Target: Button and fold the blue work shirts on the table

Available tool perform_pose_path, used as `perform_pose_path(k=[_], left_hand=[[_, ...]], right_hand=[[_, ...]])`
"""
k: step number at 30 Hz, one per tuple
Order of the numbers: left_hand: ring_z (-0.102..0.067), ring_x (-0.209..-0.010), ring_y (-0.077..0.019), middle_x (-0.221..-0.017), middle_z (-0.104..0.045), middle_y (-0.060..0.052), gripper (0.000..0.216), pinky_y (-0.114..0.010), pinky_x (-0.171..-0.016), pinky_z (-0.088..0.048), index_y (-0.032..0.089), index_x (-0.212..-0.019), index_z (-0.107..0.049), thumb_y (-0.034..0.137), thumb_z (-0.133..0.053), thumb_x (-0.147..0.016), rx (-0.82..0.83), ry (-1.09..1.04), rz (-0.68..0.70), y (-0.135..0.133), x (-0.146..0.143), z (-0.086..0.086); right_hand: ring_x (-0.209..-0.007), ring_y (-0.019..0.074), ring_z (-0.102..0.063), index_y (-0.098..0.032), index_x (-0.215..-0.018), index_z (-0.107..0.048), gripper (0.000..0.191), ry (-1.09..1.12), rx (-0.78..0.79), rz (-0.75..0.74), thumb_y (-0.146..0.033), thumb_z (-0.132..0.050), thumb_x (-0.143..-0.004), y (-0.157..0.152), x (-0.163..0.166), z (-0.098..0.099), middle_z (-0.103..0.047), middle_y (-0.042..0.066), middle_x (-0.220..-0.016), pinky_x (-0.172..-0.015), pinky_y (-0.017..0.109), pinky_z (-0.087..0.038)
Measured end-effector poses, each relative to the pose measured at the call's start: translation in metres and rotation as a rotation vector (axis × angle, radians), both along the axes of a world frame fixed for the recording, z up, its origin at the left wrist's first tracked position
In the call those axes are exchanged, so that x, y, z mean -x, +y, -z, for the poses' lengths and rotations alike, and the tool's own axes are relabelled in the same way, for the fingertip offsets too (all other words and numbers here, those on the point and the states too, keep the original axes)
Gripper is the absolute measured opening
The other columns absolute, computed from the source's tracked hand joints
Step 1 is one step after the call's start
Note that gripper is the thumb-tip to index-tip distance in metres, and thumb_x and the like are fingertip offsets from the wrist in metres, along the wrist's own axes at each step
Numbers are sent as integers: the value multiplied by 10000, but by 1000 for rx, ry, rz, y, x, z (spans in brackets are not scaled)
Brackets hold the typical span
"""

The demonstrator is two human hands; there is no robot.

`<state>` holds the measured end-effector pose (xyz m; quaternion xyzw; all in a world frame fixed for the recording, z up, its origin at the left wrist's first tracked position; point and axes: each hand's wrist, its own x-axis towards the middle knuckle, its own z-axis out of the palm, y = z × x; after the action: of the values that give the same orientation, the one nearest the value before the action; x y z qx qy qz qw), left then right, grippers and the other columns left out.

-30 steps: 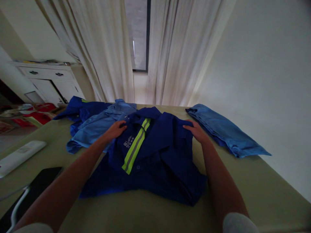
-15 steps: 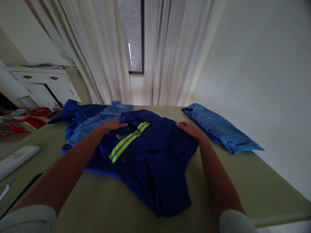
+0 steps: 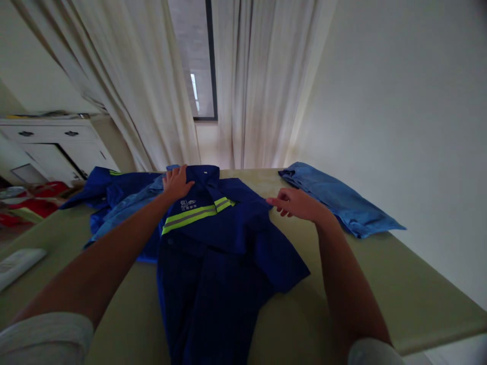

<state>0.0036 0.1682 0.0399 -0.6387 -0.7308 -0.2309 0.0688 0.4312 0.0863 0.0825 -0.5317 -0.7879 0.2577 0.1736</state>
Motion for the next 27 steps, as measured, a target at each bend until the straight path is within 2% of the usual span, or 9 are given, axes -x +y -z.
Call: perform_pose_path(k=[4,6,8,12,17,19,23,25,27], left_hand=[[-438,-1394,-488,-1550,-451,-281,698,-648,-1061,-412,121,-1571,-371,495,-422,-983,120,-52,-137,-12,-12,37],[-416,-1427,-466,-1584,-432,-258,683,-628,-1083,-408,122,-1566,-389,491,-394,-991,174,-3,-114,-22,-16,51],[-379,-1467,-443,-1628,-393,-232,684,-612,-1122,-383,117,-1559,-414,510,-357,-1002,203,71,-71,-32,-21,60],[-378,-1498,-368,-1650,-387,-193,690,-547,-1189,-331,110,-1565,-423,515,-255,-1033,214,151,55,-43,-36,71],[-346,-1531,-365,-1675,-343,-175,818,-569,-1208,-283,170,-1634,-328,683,-242,-1003,384,102,275,-41,-55,88],[-278,-1561,-380,-1703,-260,-187,893,-606,-1216,-238,162,-1651,-284,743,-254,-974,428,117,333,-39,-63,97],[-183,-1590,-387,-1731,-135,-170,922,-637,-1220,-182,184,-1666,-236,775,-253,-959,443,148,394,-36,-77,107],[-169,-1594,-382,-1736,-121,-157,933,-626,-1226,-174,203,-1671,-216,791,-268,-949,452,158,439,-35,-80,109],[-172,-1594,-378,-1739,-120,-150,936,-609,-1231,-173,221,-1673,-209,800,-285,-942,449,163,469,-32,-81,109]], right_hand=[[-965,247,-730,-168,-1165,-673,414,41,-202,164,-538,-558,-1018,37,16,54,-759,145,-1134,-878,366,-553],[-1156,262,-678,-172,-1335,-621,433,-4,-216,9,-422,-649,-983,48,28,81,-686,155,-1341,-1007,397,-517],[-1226,273,-642,-177,-1358,-633,464,-116,-180,-168,-294,-724,-919,52,38,98,-674,142,-1365,-1063,408,-487],[-1137,286,-684,-159,-1099,-773,280,-351,-100,-254,-94,-687,-841,39,47,91,-751,130,-1172,-1000,365,-509],[-695,169,-719,-228,-1074,-769,241,-252,257,-496,-240,-581,-923,17,47,57,-779,21,-940,-714,265,-543],[-696,163,-716,-232,-1168,-726,291,-224,186,-355,-266,-520,-964,16,45,52,-775,29,-960,-734,265,-540],[-1071,308,-701,-173,-1251,-645,423,-391,-60,25,-495,-539,-999,24,40,69,-726,158,-1183,-907,371,-530],[-1156,362,-660,-150,-1283,-610,587,-482,-77,51,-614,-629,-925,27,43,83,-661,211,-1298,-923,413,-530],[-1160,353,-656,-161,-1280,-604,555,-523,-75,7,-563,-678,-905,28,48,94,-638,210,-1331,-907,401,-533]])
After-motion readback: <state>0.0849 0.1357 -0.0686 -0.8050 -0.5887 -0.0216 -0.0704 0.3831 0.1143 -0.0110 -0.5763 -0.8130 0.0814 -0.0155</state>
